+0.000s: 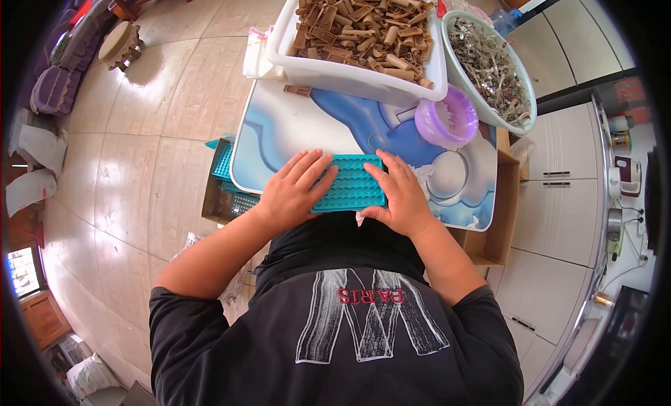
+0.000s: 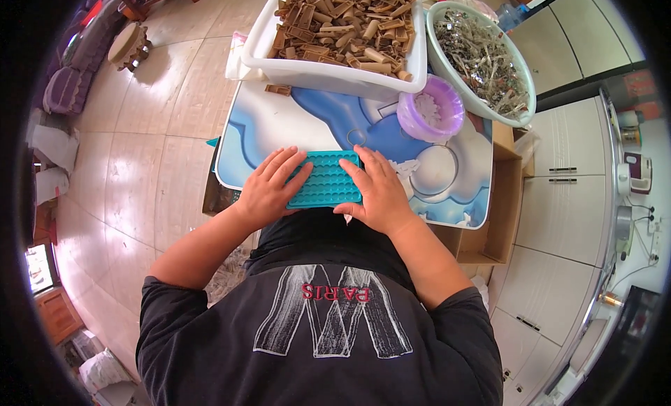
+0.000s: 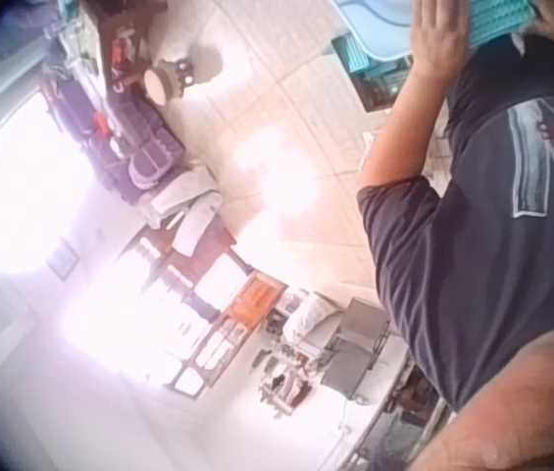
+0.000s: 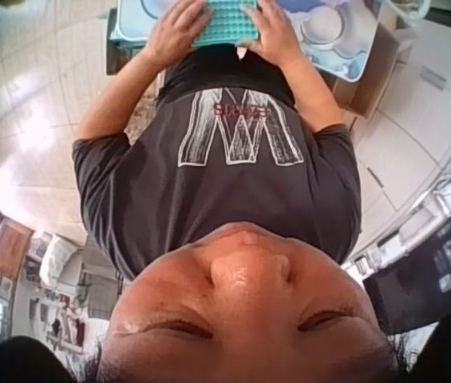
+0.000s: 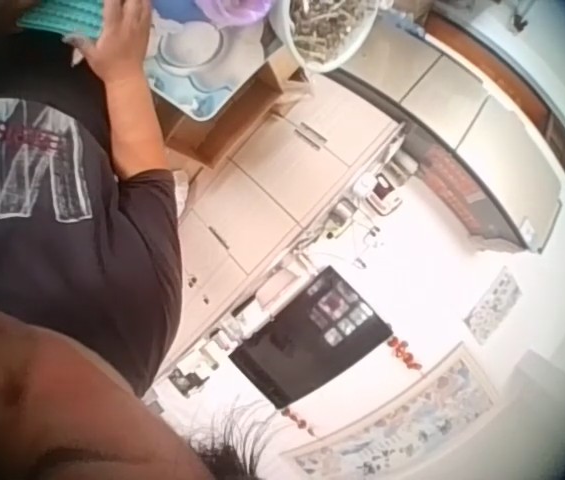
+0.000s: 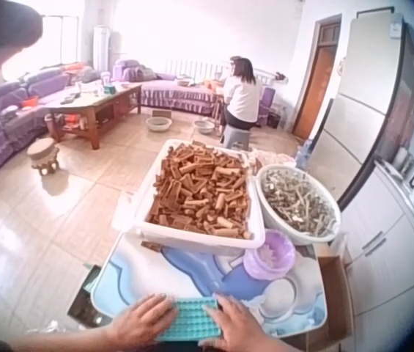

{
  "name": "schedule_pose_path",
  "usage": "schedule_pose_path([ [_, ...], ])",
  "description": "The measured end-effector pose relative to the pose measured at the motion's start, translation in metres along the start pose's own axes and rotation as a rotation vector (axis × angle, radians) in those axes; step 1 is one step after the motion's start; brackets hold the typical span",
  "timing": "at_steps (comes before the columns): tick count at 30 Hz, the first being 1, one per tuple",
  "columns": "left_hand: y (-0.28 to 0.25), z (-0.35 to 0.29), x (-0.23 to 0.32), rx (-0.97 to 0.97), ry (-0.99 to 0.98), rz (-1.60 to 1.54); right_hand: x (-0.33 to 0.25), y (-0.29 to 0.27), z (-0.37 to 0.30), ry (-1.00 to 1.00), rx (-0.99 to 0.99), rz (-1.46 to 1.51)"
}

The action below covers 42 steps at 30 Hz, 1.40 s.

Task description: The person presses a silicone mold onto a tray of button batteries, takes LED light circuits from a bowl, and assembles small electronic units by inserting the circuits and batteries into plastic casing halves and closing them by hand.

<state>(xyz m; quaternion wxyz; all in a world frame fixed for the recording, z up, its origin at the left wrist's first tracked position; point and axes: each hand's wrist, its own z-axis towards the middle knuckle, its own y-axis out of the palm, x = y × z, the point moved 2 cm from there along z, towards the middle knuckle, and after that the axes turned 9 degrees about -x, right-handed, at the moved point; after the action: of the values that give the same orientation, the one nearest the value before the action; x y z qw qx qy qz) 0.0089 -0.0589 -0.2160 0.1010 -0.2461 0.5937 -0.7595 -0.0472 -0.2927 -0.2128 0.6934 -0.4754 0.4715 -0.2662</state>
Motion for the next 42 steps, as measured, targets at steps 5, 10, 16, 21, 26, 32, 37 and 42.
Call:
schedule_pose_path([
  [5,-0.005,0.002,0.0,-0.046,0.055,0.015,-0.015,-0.008,0.001,-0.013,0.006,-0.103],
  [10,-0.012,0.009,-0.003,-0.107,0.094,0.044,-0.02,-0.011,0.002,0.007,-0.027,-0.168],
  [16,-0.009,0.009,-0.012,-0.018,0.119,0.014,-0.01,-0.012,0.007,-0.042,0.042,-0.159],
  [21,-0.007,0.01,-0.018,0.014,0.113,-0.004,-0.004,-0.013,0.007,-0.081,0.09,-0.112],
  [26,-0.009,0.014,-0.023,0.054,0.131,-0.046,0.009,-0.009,0.01,-0.151,0.169,-0.074],
  [32,0.001,0.015,-0.036,0.086,0.052,-0.138,0.009,-0.014,0.021,-0.164,0.234,-0.088],
  [37,-0.012,0.03,-0.041,0.025,-0.363,-0.449,0.014,-0.026,0.033,0.0,0.143,0.016],
  [42,-0.026,0.058,-0.067,0.062,-0.528,-0.783,0.043,-0.02,0.059,0.355,0.094,0.744],
])
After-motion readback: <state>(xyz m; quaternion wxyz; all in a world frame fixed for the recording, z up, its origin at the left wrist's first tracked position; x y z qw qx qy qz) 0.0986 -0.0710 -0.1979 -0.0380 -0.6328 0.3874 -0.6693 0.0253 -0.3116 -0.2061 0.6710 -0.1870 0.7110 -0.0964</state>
